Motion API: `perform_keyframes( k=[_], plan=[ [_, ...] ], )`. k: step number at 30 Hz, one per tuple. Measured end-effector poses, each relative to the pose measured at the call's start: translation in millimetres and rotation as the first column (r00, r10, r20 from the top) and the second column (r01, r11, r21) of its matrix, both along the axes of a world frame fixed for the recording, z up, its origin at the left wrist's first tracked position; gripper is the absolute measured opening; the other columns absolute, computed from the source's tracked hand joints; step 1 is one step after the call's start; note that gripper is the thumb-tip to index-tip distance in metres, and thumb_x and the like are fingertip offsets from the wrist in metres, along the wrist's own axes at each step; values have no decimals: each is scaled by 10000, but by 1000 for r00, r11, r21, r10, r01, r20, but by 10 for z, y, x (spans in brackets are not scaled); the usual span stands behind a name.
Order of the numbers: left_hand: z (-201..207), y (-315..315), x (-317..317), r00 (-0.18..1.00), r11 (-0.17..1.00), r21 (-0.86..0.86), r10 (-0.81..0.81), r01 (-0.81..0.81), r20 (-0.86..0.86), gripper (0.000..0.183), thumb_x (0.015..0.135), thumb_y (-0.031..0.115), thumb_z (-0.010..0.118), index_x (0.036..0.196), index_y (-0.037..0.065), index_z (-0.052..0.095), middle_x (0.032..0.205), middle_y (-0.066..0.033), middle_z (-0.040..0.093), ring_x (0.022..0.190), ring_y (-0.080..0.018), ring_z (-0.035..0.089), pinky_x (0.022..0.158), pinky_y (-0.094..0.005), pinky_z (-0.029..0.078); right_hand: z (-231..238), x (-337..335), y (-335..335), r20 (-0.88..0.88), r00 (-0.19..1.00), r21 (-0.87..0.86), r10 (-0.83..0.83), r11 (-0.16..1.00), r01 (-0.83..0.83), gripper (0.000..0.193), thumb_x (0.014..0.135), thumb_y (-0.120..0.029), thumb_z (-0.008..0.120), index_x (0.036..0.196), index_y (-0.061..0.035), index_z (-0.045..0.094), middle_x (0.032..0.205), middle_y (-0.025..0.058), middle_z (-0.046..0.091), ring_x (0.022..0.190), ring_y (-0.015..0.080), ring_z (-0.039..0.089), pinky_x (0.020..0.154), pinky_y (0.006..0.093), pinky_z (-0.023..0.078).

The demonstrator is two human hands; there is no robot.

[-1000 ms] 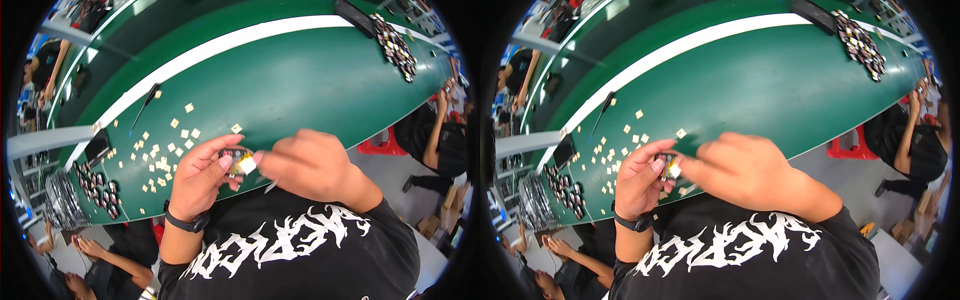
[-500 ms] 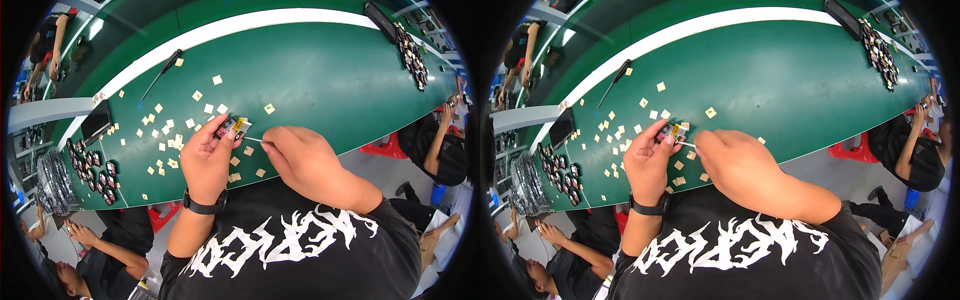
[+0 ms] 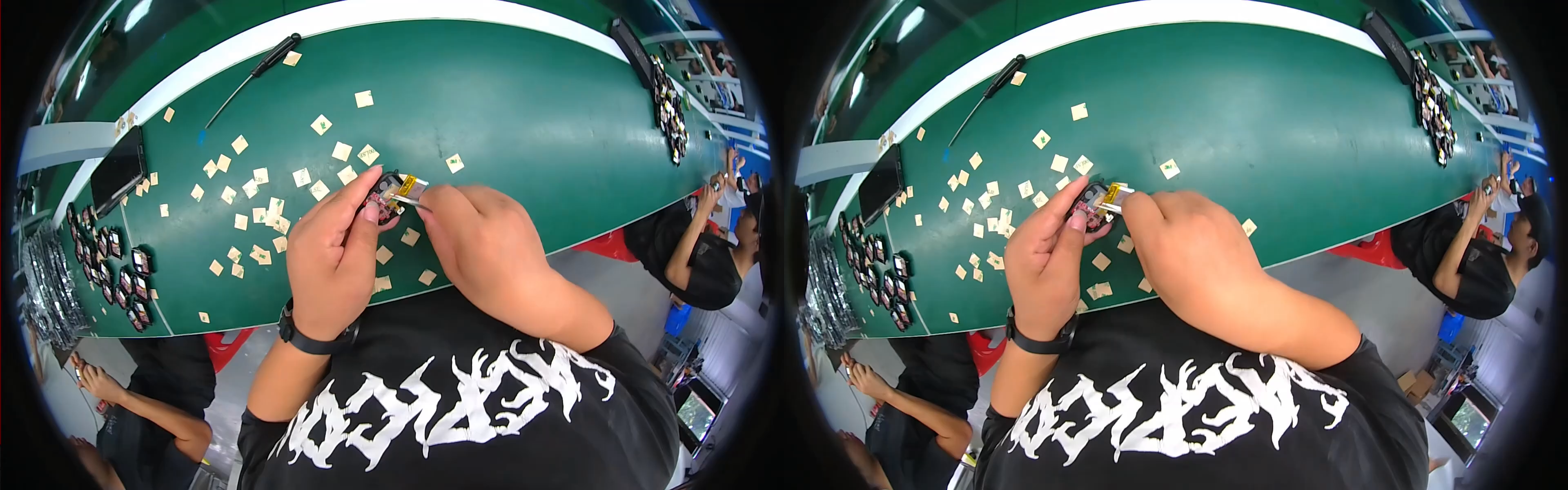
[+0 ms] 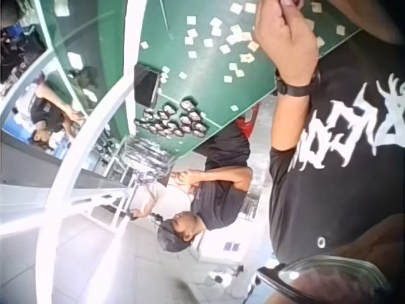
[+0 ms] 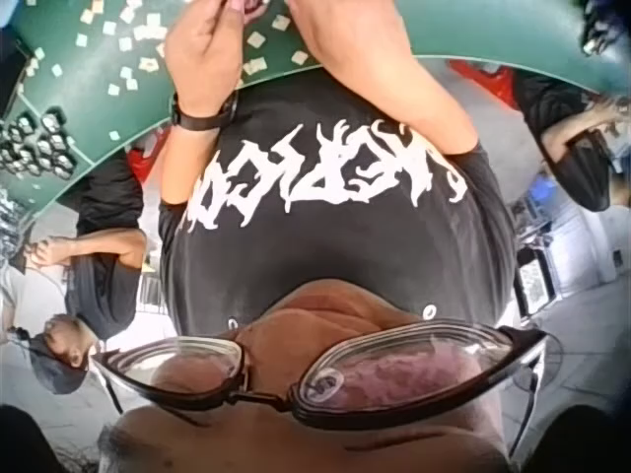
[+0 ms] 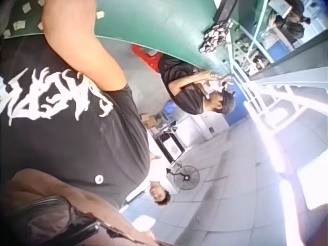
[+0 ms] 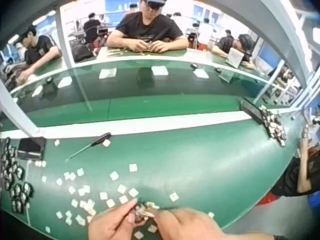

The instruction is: Assembling components of a small electronic device using tweezers and adhesive stickers on a factory production line.

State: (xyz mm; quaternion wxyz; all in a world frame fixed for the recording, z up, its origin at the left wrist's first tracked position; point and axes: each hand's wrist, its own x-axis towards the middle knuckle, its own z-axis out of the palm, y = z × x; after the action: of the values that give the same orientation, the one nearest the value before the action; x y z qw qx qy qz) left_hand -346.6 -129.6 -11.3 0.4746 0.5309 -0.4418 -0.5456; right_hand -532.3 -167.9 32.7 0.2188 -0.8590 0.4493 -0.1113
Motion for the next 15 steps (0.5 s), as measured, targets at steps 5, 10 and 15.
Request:
perform_keyframes(
  k=[5,10,15],
  plan=[
    [45,-40,27,992,999,39,35,-31,-125,320,1013,-10,535,1320,-61,611,1104,-155,690,973,-171,698,854,-321,618,-45,11,-18,109,994,-48,2,999,3,229,824,3,674,1045,6,611,786,125,636,703,316,638,630,420,513],
    [69,-55,75,967,996,83,51,-31,-249,311,1029,-3,521,1320,-74,605,1151,-155,685,995,-172,694,862,-324,626,-86,36,-36,247,969,-62,-8,998,24,184,847,6,711,1014,-3,634,812,121,665,695,299,654,609,396,517],
    [26,-43,55,958,996,61,81,-67,-277,318,1021,-16,535,1326,-76,599,1139,-151,682,997,-157,685,863,-321,620,-106,-32,47,354,870,242,-342,932,268,292,838,-25,782,1102,-48,658,815,73,659,690,146,639,540,260,482]
  ],
)
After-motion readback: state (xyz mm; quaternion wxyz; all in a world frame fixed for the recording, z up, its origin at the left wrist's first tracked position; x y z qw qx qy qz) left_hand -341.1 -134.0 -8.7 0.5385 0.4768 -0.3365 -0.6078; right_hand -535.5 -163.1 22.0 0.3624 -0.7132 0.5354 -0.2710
